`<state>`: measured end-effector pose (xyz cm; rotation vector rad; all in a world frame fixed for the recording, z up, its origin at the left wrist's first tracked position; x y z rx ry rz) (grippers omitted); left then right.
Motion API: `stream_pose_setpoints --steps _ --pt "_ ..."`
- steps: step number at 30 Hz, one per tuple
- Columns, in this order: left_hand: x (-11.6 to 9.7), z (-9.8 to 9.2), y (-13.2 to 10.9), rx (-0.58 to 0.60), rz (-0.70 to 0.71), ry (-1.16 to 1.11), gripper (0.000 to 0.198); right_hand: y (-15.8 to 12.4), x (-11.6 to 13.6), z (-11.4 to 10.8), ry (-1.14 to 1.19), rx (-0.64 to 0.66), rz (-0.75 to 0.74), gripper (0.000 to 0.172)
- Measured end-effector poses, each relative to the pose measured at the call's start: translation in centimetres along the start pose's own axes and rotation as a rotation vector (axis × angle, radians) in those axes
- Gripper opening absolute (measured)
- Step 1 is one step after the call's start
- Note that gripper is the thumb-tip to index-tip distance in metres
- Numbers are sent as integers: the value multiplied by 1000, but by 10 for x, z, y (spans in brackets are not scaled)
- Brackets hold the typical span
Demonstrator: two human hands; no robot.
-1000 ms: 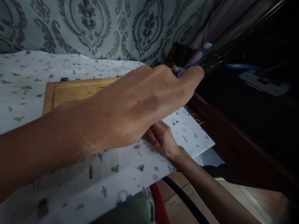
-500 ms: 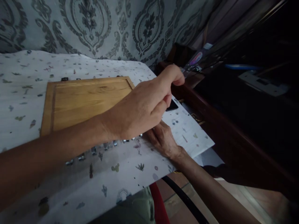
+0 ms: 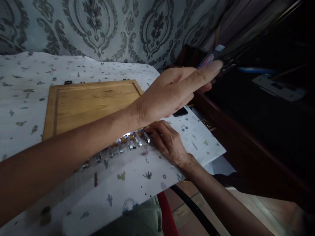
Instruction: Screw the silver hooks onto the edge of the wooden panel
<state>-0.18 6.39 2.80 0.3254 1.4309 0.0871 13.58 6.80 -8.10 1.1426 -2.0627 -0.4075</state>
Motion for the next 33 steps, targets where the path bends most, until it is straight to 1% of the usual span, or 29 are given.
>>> stream_pose_setpoints --steps 3,5,7,9,11,14,16,18,20,22,25,27,28,30,33 --pt "-5 -2 1 147 -78 27 45 -1 -2 0 14 -5 2 21" --pt "-7 -4 0 200 -93 30 47 -2 -3 1 7 -9 -3 20" --pt "-6 -4 -1 227 -91 19 44 -2 -4 1 -5 -16 -11 19" --pt "-2 -2 -1 204 -76 12 39 -1 -3 0 -11 -22 -16 19" --pt "2 -1 -1 115 -70 43 32 -1 -2 0 -11 -24 -24 20" --pt "7 0 0 -52 -95 193 27 1 -1 0 -14 -22 -30 21" --pt "8 1 0 -121 -106 279 28 1 0 0 -11 -23 -36 20" --pt "9 3 -1 -161 -109 282 26 2 1 1 -2 -32 -52 19" --pt "10 4 -1 -176 -101 203 24 2 1 1 4 -42 -72 18" --pt "9 4 -2 -168 -107 102 30 1 0 0 1 -43 -75 17" --pt "9 2 -2 -73 -166 -8 36 1 0 0 -6 -22 -43 18" --pt "8 0 -2 11 -187 -58 35 0 -1 0 -13 -9 -26 19" --pt "8 -2 -2 34 -189 -75 34 0 -1 0 -16 -4 -22 20" --pt "8 -5 -2 32 -182 -90 34 -1 -2 0 -22 -2 -14 21" --pt "7 -7 -4 -37 -123 -102 34 -2 -3 1 -20 -4 -19 21"
Point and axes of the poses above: each hand's wrist, its own y-axis towards the middle knuckle, its own z-axis out of the palm, x = y × z, the point moved 2 cm from there along y, towards the middle knuckle, and after that the axes turned 9 degrees about -x, right-handed, at the moved point
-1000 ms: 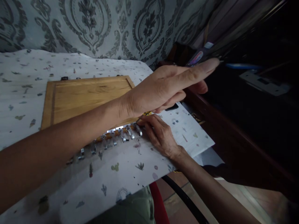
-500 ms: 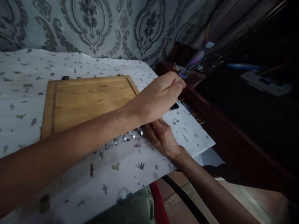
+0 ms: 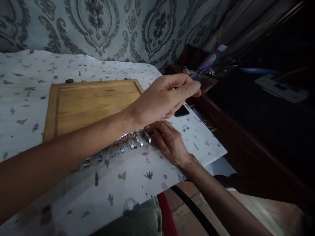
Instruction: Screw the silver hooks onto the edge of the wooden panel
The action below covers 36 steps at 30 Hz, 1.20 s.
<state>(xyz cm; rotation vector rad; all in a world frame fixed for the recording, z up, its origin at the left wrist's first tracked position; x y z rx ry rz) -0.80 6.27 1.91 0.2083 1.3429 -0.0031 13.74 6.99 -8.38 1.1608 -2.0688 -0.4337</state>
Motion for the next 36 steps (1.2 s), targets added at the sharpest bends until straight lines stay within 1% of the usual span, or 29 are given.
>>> stream_pose_setpoints --steps 3,6,8,11,14,16,18,23,28,30,33,36 --pt "-7 1 -4 -66 107 -50 36 0 0 0 -1 -4 -21 20" --pt "-14 3 -8 -72 148 -69 39 1 1 -1 -3 -10 -24 20" --pt "-15 4 -9 -72 132 -67 39 1 2 -1 3 -15 -35 21" --pt "-10 5 -10 -85 86 -79 34 2 2 -1 4 -23 -37 21" --pt "-3 4 -9 -152 50 -71 31 2 1 -1 -5 -26 -30 20" --pt "0 4 -8 -217 8 -63 33 2 2 -1 -5 -25 -37 20" --pt "0 4 -7 -250 -27 -71 34 2 3 -1 -2 -22 -44 20" --pt "-3 4 -7 -263 -12 -69 33 2 3 -1 5 -21 -42 21" --pt "-3 3 -8 -229 91 -59 32 2 3 -2 0 -19 -34 20" --pt "-2 2 -8 -219 113 -65 31 3 4 -2 -2 -17 -36 19" --pt "0 1 -8 -222 108 -62 31 3 4 -3 -2 -8 -39 19" --pt "0 1 -8 -251 66 -57 32 3 4 -3 -2 -1 -35 21"
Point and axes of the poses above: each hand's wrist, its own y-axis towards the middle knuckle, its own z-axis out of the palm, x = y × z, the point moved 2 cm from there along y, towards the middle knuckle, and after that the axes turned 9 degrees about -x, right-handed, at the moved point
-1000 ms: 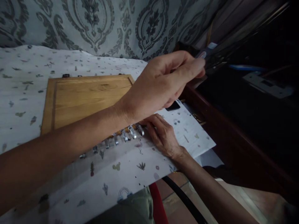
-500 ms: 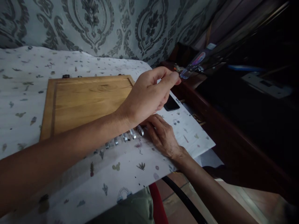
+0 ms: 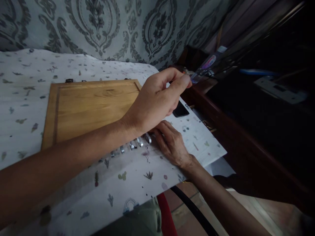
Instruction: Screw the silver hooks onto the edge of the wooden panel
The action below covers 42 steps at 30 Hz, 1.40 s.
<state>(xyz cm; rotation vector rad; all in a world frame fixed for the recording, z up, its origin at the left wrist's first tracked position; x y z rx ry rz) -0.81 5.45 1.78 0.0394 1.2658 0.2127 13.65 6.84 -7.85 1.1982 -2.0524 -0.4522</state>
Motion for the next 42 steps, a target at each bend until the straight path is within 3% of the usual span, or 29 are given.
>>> stream_pose_setpoints --steps 22,30,34,39,42 --pt "2 -1 -1 -1 -12 -49 32 -1 -1 1 2 -1 47 22" --pt "2 -7 3 153 -73 67 28 -4 -2 3 21 -38 88 14" --pt "2 -9 4 82 -23 117 38 -4 -3 3 27 -21 121 21" --pt "5 -2 -4 -14 -13 43 34 -3 -6 4 11 -34 74 20" --pt "6 2 -10 85 7 9 36 -3 -7 5 7 -49 41 20"
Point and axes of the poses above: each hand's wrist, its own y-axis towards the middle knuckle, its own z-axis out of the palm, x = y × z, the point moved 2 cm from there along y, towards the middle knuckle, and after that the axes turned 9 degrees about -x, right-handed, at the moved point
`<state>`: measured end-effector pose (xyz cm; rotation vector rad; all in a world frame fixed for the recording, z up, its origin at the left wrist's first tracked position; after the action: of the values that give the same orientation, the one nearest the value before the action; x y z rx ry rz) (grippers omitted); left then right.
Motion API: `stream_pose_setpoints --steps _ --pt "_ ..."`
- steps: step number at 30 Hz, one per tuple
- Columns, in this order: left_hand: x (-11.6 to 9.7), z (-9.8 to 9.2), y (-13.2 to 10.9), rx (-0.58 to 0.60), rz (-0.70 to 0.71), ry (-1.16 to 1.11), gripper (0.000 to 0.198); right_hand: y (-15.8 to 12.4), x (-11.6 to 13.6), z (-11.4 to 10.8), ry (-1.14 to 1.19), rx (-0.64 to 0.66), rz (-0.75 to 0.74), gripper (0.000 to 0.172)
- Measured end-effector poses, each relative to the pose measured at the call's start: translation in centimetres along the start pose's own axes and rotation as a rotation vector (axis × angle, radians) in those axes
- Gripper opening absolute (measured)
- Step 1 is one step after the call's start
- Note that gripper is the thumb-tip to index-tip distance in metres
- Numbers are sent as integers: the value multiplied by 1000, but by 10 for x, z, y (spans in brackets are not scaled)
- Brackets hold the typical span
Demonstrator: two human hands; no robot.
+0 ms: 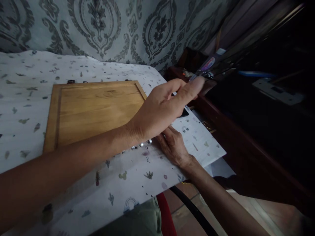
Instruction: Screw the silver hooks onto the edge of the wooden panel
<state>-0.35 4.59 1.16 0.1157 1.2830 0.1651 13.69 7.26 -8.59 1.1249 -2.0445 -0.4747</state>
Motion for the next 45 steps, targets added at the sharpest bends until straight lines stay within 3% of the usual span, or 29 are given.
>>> stream_pose_setpoints --steps 4,6,10,15,17,24,26,29,31,32,37,39,42,45 --pt "-2 1 1 269 -75 23 41 -1 0 0 -7 5 24 21" --pt "-3 -1 5 324 -105 46 40 -1 1 0 -17 19 33 23" --pt "-5 -7 13 206 -38 140 41 -1 2 -2 -11 50 37 25" --pt "-13 -19 14 69 367 614 30 1 3 -3 10 49 41 26" --pt "-14 -20 12 16 448 692 25 1 4 -3 8 53 45 25" --pt "-6 -2 7 -172 102 163 36 0 4 -3 -4 30 6 21" --pt "-6 -1 11 -92 48 89 43 0 3 -3 9 35 22 22" --pt "-6 -5 17 154 -37 48 53 -1 2 -3 26 48 58 25" --pt "-7 -9 20 224 -55 54 53 -2 2 -2 28 49 58 25" --pt "-7 -11 21 197 -53 59 52 -2 3 -2 29 50 56 25" --pt "-5 -11 14 -101 23 64 42 -1 3 -2 18 43 53 22" --pt "-3 -8 9 -137 64 43 41 0 4 -3 14 28 30 21" --pt "-2 -5 6 -96 77 5 46 1 4 -4 16 14 -6 21" --pt "-3 -4 9 121 38 24 56 0 2 -3 2 25 14 21"
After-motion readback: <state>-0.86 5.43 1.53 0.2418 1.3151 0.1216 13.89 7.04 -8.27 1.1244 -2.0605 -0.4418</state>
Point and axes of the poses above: each hand's wrist, its own y-axis towards the middle knuckle, its own z-axis out of the palm, x = y × z, the point moved 2 cm from there along y, towards the middle knuckle, and after that the axes turned 9 degrees about -x, right-handed, at the moved point
